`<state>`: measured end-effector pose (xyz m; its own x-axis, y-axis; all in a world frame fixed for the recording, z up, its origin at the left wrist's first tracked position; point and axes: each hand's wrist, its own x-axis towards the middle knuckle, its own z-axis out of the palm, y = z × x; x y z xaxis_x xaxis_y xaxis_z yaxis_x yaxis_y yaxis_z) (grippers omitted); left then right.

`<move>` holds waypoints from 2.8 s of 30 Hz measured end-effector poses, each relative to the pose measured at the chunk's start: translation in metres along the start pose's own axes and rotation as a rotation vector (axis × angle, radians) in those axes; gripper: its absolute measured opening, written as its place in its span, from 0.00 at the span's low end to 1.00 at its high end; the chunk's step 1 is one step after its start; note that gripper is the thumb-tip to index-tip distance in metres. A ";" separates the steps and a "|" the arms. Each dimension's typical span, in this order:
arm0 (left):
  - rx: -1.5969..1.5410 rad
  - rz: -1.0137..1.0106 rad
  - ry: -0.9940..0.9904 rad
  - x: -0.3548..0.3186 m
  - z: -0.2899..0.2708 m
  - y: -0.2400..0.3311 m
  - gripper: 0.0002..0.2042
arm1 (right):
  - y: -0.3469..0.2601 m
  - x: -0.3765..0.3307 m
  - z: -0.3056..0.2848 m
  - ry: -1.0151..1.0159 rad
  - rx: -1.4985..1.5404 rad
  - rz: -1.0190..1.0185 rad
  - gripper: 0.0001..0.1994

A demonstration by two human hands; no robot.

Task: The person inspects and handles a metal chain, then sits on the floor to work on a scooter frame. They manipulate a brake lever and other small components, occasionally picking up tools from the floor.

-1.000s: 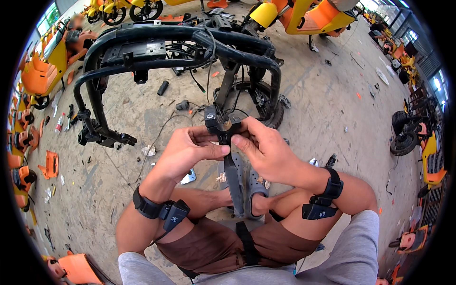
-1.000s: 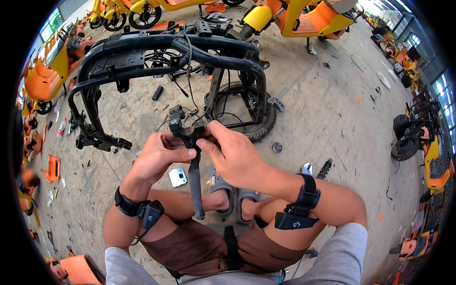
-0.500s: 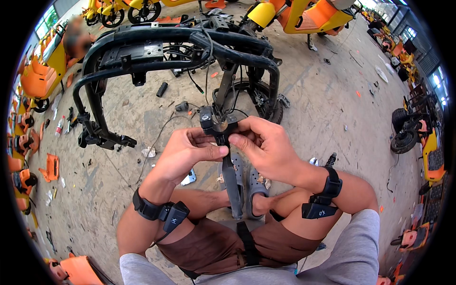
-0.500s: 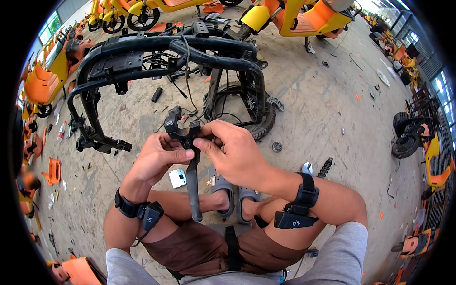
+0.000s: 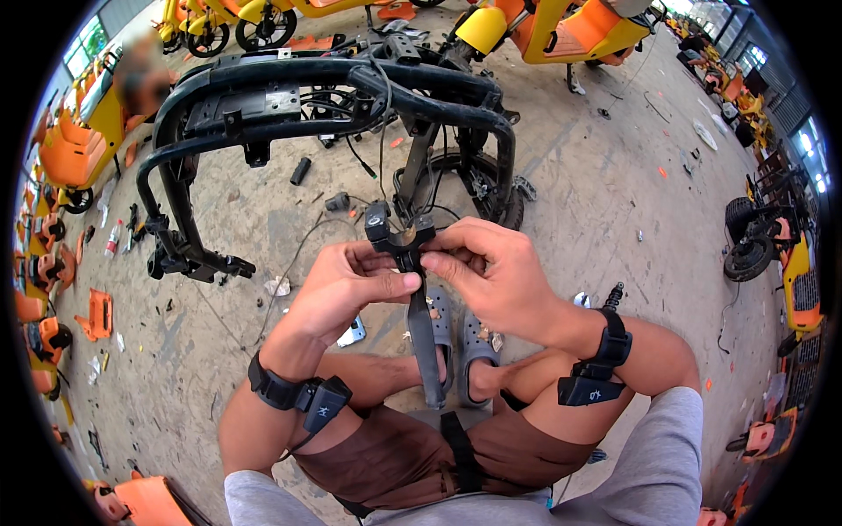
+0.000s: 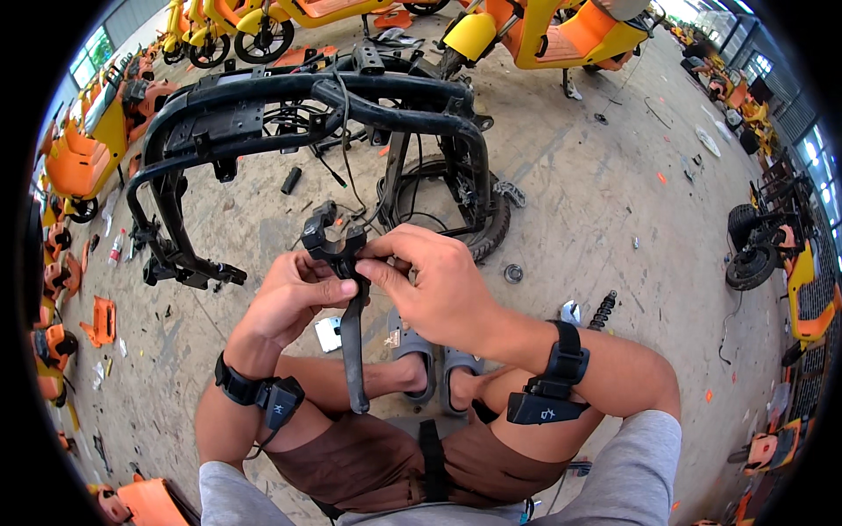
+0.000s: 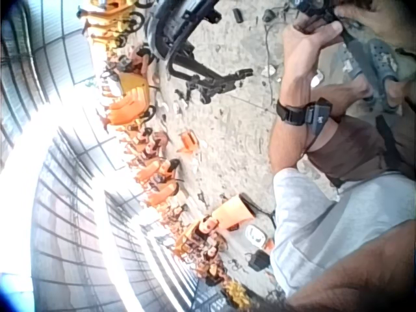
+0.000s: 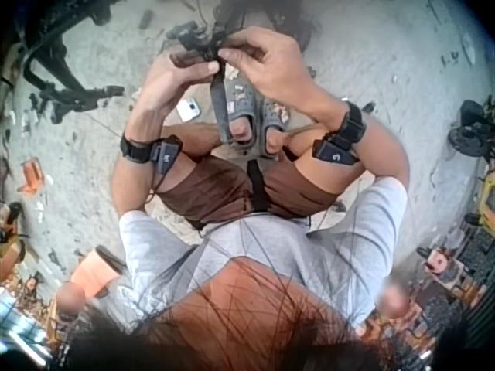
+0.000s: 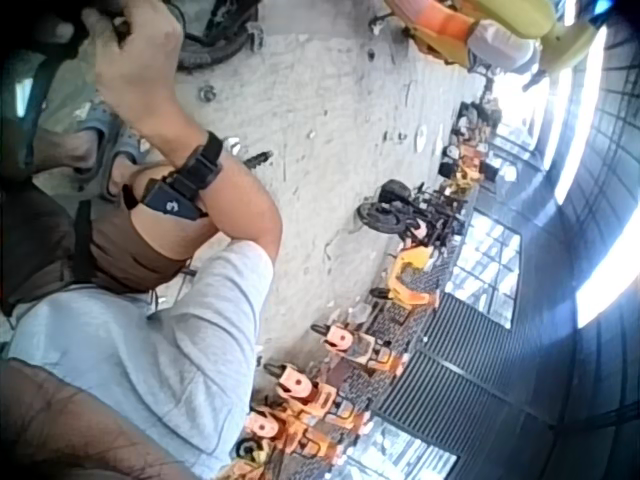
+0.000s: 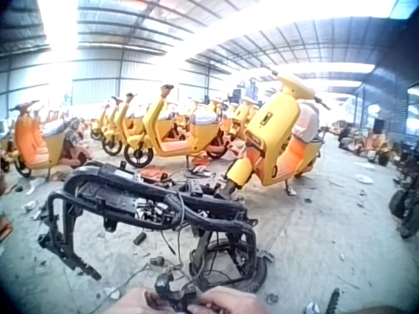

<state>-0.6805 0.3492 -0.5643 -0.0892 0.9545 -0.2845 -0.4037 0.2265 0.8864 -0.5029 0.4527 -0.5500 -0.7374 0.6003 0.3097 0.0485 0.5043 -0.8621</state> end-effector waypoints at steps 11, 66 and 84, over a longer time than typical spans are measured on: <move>0.004 0.012 -0.013 -0.001 0.000 0.001 0.19 | -0.003 0.000 -0.002 -0.015 -0.051 -0.018 0.07; 0.000 0.079 0.061 -0.003 0.008 -0.003 0.13 | 0.006 -0.006 0.002 0.075 0.003 -0.141 0.08; -0.011 0.048 0.033 -0.004 0.004 -0.001 0.22 | 0.002 -0.006 0.012 0.006 0.369 0.322 0.11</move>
<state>-0.6764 0.3458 -0.5629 -0.1390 0.9572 -0.2537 -0.4082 0.1780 0.8954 -0.5063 0.4429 -0.5578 -0.7204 0.6935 0.0051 0.0312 0.0397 -0.9987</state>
